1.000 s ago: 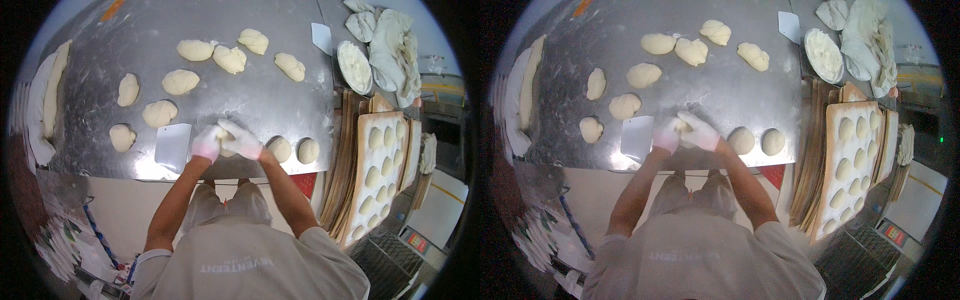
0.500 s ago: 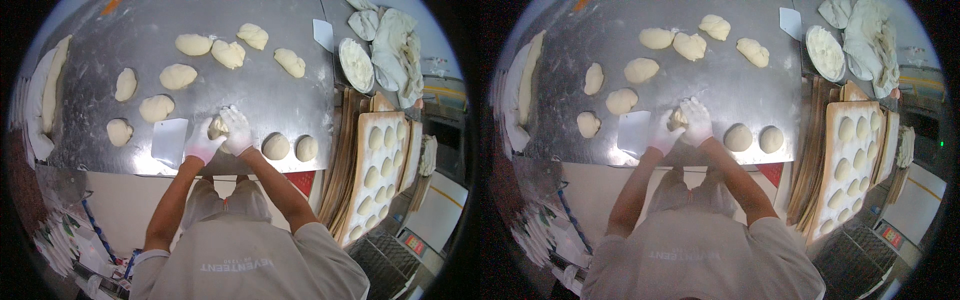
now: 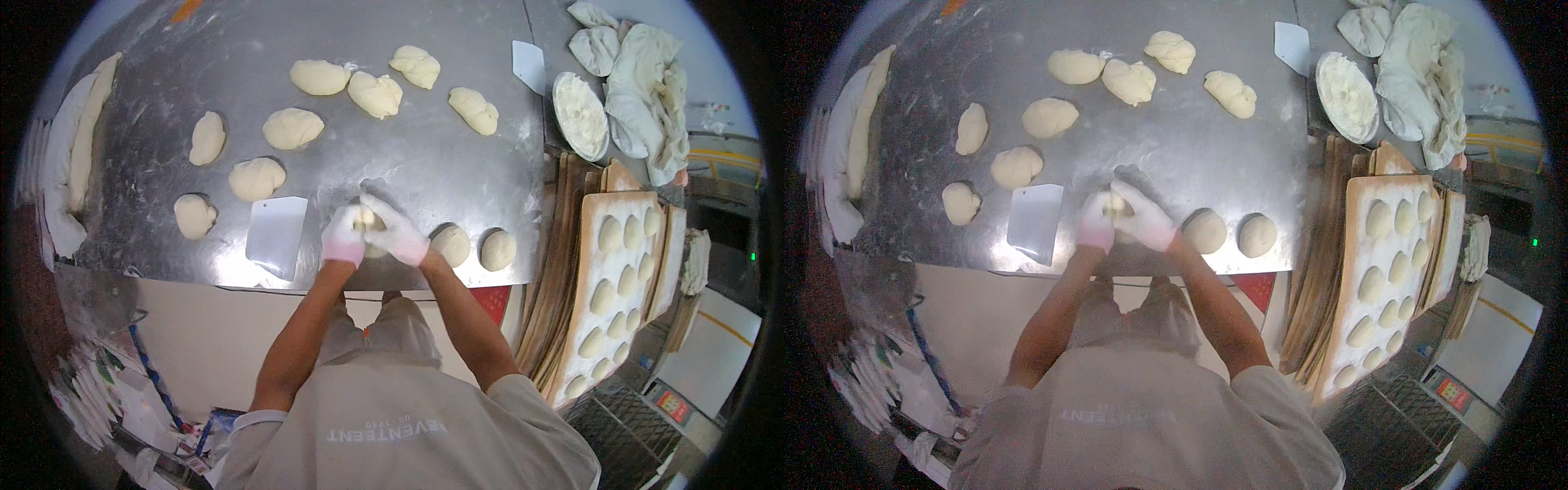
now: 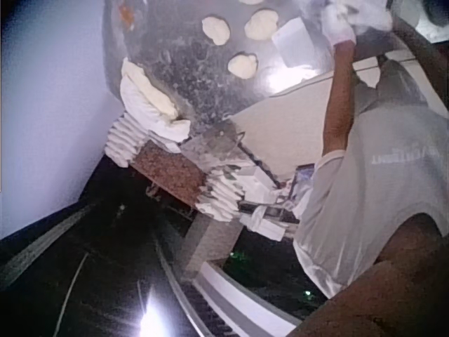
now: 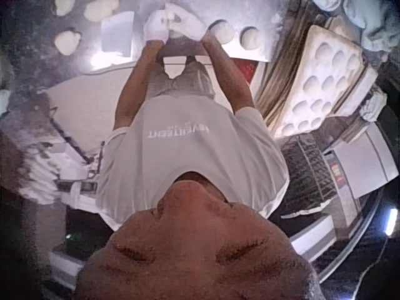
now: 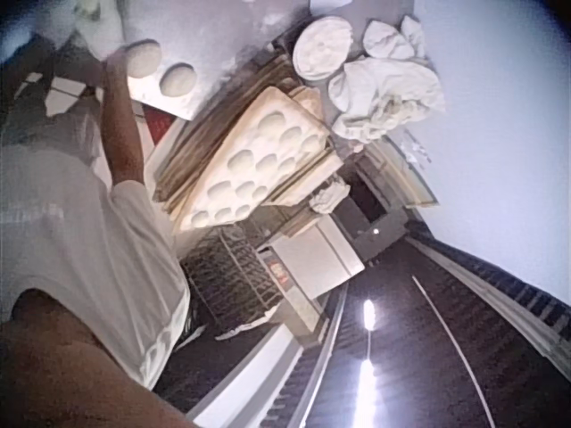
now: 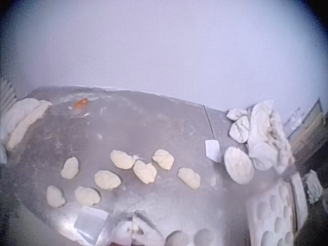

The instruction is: The person shapes portions of dough into round balls by hand on a floured surface and places them onto a wooden board. The person then pulls a large white cloth over a stack of dough-filled boards.

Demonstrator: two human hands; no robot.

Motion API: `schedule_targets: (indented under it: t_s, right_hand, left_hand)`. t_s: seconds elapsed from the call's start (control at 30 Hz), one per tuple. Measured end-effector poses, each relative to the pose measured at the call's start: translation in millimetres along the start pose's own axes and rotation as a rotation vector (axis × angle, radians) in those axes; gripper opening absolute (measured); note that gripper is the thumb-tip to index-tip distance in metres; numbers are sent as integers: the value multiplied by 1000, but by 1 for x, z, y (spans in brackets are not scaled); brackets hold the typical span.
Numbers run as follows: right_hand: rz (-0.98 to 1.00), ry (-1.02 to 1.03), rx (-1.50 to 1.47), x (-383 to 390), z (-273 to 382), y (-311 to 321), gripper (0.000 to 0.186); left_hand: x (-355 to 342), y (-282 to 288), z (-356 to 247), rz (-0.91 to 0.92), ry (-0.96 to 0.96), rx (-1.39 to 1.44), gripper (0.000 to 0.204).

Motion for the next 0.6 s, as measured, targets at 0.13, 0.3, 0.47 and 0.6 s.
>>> schedule_targets:
  t_s: [0.13,0.3,0.47,0.6]
  right_hand:
    - [-87,329,500,15,25,2,46]
    - [-89,175,45,17,18,11,37]
    - [15,214,520,8,11,4,40]
    - [-239,662,454,12,39,9,45]
  left_hand:
    - [2,-1,-16,-31,-200,-55,28]
    - [6,-1,-11,63,-72,19,23]
    - [9,1,-27,89,-306,-52,24]
    - [-4,-2,-11,134,-8,-1,28]
Point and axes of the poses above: each hand's wrist, its own x-axis away from the middle knuckle, its own y-axis out of the back of the hand, z = x × y, the point moved 6 cm from there along -x, towards the middle knuckle, and after that the axes turned 15 degrees about -x, right-handed, at the moved point
